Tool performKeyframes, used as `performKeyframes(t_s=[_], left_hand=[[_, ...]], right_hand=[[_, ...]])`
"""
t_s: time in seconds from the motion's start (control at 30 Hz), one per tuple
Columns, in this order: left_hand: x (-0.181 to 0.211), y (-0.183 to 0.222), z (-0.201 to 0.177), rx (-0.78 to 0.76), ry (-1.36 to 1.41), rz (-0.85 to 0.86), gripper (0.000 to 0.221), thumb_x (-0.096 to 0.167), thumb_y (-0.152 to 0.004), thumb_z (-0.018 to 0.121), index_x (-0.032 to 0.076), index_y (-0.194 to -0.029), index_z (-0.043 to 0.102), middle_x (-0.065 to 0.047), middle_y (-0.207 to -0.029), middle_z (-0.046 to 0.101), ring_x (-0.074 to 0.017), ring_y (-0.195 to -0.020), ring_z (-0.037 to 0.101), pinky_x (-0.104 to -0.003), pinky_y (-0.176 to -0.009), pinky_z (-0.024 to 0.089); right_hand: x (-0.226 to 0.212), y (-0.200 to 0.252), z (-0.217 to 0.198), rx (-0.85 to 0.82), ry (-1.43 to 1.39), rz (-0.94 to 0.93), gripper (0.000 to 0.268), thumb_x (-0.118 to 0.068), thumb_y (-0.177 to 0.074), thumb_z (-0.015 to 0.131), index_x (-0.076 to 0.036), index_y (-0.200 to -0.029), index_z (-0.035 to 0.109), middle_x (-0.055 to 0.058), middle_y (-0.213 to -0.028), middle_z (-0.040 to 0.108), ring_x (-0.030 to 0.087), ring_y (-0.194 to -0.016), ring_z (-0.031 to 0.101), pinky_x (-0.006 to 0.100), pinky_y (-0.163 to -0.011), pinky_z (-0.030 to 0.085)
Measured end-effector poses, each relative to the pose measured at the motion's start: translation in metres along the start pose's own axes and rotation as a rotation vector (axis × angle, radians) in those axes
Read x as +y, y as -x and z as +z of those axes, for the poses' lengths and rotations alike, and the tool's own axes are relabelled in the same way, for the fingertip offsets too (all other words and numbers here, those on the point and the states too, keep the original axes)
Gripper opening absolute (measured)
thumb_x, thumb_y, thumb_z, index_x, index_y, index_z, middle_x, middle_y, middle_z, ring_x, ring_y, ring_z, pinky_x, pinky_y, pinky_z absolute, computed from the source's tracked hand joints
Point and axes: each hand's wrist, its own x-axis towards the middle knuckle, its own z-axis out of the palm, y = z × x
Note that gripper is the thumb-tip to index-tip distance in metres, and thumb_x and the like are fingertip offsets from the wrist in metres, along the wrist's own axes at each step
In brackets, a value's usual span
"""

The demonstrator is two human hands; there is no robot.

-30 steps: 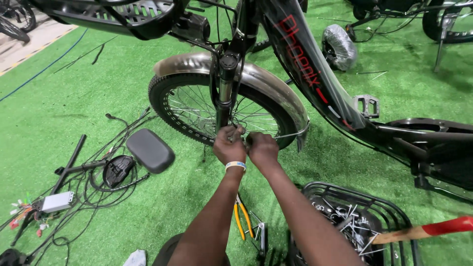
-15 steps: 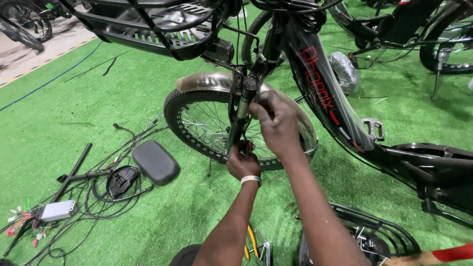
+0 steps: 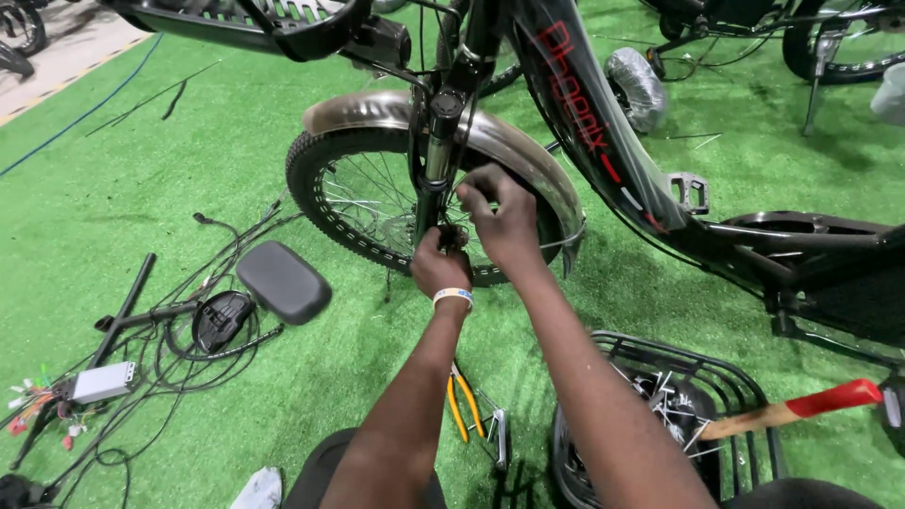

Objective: Assembling a bicycle by securing components to the front fork using zip ties and pliers.

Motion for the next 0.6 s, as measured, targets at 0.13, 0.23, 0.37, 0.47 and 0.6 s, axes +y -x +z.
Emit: performKeyframes(t_s=[0.13, 0.23, 0.37, 0.47, 0.6], left_hand=[[-0.030, -0.026, 0.001, -0.291, 0.019, -0.139, 0.022, 0.012, -0.075, 0.063, 0.025, -0.090, 0.072, 0.001, -0.085, 0.074, -0.0265, -0.094, 0.069, -0.041, -0.088, 0.052], [-0.049, -0.043, 0.003, -0.508, -0.004, -0.060, 0.022, 0.018, -0.076, 0.064, 0.026, -0.094, 0.074, 0.004, -0.090, 0.075, -0.0261, -0.098, 0.068, -0.039, -0.095, 0.051], [-0.054, -0.056, 0.010, -0.631, -0.097, -0.105, 0.025, 0.024, -0.076, 0.065, 0.034, -0.097, 0.073, 0.011, -0.090, 0.073, -0.0180, -0.101, 0.067, -0.034, -0.096, 0.050], [-0.043, -0.063, 0.002, -0.700, -0.050, -0.168, 0.027, 0.023, -0.076, 0.067, 0.031, -0.102, 0.072, 0.008, -0.095, 0.073, -0.0175, -0.097, 0.069, -0.031, -0.088, 0.055], [-0.035, -0.067, -0.011, -0.795, 0.118, -0.294, 0.032, 0.015, -0.078, 0.069, 0.020, -0.110, 0.071, -0.003, -0.103, 0.072, -0.0199, -0.089, 0.071, -0.027, -0.077, 0.061]], right_hand=[[0.103, 0.023, 0.021, -0.070, 0.035, 0.139, 0.003, -0.015, -0.086, 0.070, -0.017, -0.088, 0.070, 0.006, -0.073, 0.071, 0.023, -0.076, 0.070, 0.035, -0.070, 0.054], [0.185, 0.037, 0.043, -0.149, 0.213, 0.311, 0.020, -0.015, -0.085, 0.068, -0.024, -0.103, 0.069, 0.005, -0.092, 0.072, 0.026, -0.090, 0.070, 0.042, -0.079, 0.055], [0.219, 0.049, 0.064, -0.242, 0.036, 0.427, 0.037, -0.009, -0.079, 0.072, -0.015, -0.115, 0.064, 0.013, -0.103, 0.069, 0.030, -0.103, 0.065, 0.039, -0.089, 0.055], [0.244, 0.053, 0.086, -0.256, 0.192, 0.499, 0.022, -0.024, -0.083, 0.070, -0.012, -0.101, 0.067, 0.012, -0.094, 0.070, 0.031, -0.100, 0.066, 0.040, -0.090, 0.055], [0.271, 0.083, 0.084, -0.470, 0.489, 0.639, 0.018, -0.035, -0.087, 0.063, -0.025, -0.102, 0.067, -0.001, -0.104, 0.071, 0.023, -0.107, 0.065, 0.037, -0.096, 0.053]])
